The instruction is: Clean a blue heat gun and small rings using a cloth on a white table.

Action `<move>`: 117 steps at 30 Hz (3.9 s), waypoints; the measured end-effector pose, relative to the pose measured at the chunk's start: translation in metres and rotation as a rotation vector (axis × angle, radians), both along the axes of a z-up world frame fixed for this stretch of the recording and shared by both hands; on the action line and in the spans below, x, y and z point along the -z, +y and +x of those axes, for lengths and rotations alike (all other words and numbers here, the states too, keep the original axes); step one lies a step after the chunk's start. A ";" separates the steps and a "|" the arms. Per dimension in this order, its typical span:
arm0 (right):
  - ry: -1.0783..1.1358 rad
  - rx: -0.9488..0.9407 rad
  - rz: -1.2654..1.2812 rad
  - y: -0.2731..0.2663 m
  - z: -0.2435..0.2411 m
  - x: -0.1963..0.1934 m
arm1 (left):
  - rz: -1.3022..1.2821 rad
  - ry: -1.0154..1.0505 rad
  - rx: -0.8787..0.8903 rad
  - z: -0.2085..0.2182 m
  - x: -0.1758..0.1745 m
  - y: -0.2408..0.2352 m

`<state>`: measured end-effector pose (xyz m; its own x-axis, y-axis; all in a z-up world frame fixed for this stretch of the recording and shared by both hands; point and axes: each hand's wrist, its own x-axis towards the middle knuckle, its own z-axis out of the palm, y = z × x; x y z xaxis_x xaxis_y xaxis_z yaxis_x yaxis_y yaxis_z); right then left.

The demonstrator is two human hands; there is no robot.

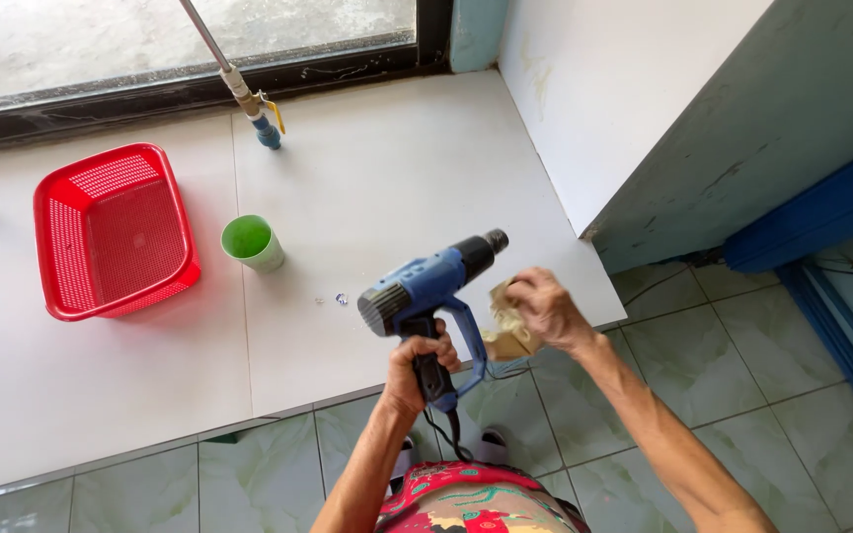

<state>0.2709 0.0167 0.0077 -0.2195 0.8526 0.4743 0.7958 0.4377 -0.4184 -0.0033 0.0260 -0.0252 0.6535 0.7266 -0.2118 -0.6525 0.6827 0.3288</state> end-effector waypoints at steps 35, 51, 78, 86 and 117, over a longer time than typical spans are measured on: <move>-0.398 0.104 -0.018 0.022 -0.092 -0.048 | 0.669 1.774 -0.068 0.016 0.000 0.065; -0.602 0.246 -0.649 -0.002 -0.113 0.005 | 0.578 1.675 -0.088 0.016 -0.007 0.061; 0.918 0.463 -0.518 -0.053 -0.092 0.012 | 0.717 1.654 0.074 0.003 0.008 0.075; 0.270 0.570 -0.073 -0.062 -0.146 0.057 | 0.802 1.549 -0.065 0.006 0.016 0.056; 0.254 0.288 -0.235 -0.058 -0.123 0.036 | 0.831 1.679 -0.094 0.005 0.022 0.075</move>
